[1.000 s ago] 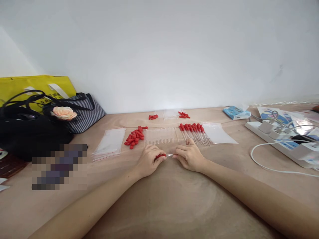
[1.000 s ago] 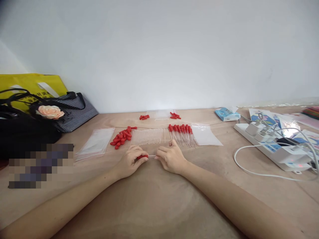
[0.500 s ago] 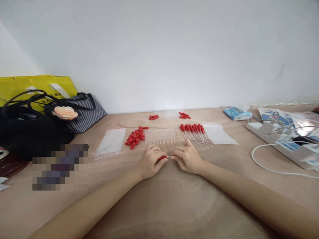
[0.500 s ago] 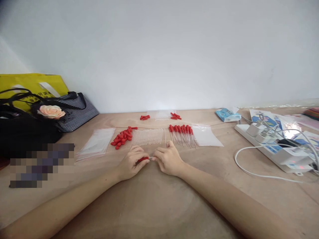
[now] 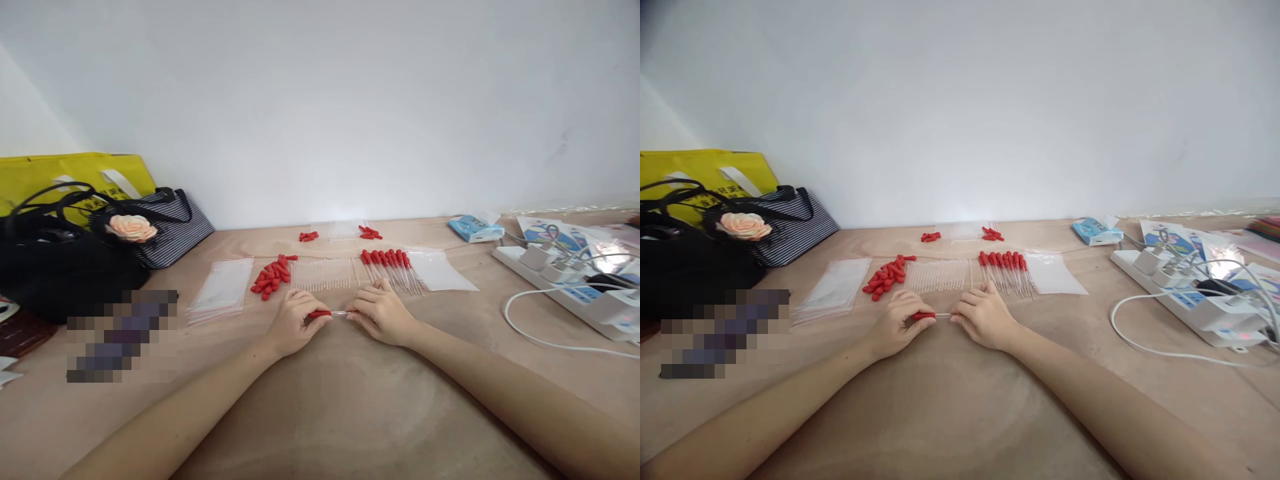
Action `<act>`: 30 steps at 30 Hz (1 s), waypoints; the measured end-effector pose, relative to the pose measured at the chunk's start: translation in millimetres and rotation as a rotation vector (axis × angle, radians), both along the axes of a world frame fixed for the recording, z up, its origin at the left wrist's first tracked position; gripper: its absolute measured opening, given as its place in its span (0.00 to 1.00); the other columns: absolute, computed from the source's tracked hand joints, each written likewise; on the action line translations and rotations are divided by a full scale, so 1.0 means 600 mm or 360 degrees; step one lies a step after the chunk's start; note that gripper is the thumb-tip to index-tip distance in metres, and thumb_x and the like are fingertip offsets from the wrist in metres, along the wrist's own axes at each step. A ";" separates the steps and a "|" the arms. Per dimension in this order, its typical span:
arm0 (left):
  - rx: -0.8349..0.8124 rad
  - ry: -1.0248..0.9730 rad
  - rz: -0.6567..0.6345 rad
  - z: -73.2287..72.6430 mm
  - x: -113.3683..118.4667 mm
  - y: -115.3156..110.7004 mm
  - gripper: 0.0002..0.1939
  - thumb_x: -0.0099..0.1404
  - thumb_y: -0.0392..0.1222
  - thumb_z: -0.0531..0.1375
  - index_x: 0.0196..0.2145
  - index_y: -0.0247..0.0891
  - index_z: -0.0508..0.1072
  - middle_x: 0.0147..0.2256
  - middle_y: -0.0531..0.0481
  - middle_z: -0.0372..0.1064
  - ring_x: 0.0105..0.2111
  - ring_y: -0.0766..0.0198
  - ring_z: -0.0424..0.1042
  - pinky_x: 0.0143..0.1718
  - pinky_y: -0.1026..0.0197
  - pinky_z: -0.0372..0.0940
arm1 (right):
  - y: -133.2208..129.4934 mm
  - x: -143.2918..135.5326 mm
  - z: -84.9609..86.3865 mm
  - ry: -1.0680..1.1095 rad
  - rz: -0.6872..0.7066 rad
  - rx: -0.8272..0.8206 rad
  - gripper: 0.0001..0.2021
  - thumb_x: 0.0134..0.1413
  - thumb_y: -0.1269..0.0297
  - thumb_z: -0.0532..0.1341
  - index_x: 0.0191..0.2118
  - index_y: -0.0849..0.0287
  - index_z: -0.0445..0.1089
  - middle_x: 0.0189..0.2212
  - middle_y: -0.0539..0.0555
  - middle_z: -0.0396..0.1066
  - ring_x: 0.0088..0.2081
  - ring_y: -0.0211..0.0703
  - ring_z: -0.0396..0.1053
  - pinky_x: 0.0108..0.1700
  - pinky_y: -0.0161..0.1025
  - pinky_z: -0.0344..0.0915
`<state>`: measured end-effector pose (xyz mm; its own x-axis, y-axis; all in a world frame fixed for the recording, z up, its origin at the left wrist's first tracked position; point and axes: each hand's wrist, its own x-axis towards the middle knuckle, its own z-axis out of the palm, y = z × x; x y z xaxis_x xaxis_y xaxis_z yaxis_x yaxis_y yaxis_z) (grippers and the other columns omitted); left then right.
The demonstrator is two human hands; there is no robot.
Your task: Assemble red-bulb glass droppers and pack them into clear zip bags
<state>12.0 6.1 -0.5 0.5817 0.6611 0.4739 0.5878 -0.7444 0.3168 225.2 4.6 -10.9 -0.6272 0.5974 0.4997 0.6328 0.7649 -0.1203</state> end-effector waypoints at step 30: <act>-0.0223 0.0079 0.0376 -0.007 -0.004 0.009 0.14 0.58 0.39 0.56 0.43 0.38 0.63 0.43 0.46 0.64 0.45 0.56 0.62 0.46 0.51 0.57 | 0.090 0.042 -0.003 0.0117 -0.1532 -0.0394 0.12 0.50 0.62 0.50 0.36 0.59 0.67 0.27 0.56 0.71 0.36 0.49 0.66 0.39 0.44 0.45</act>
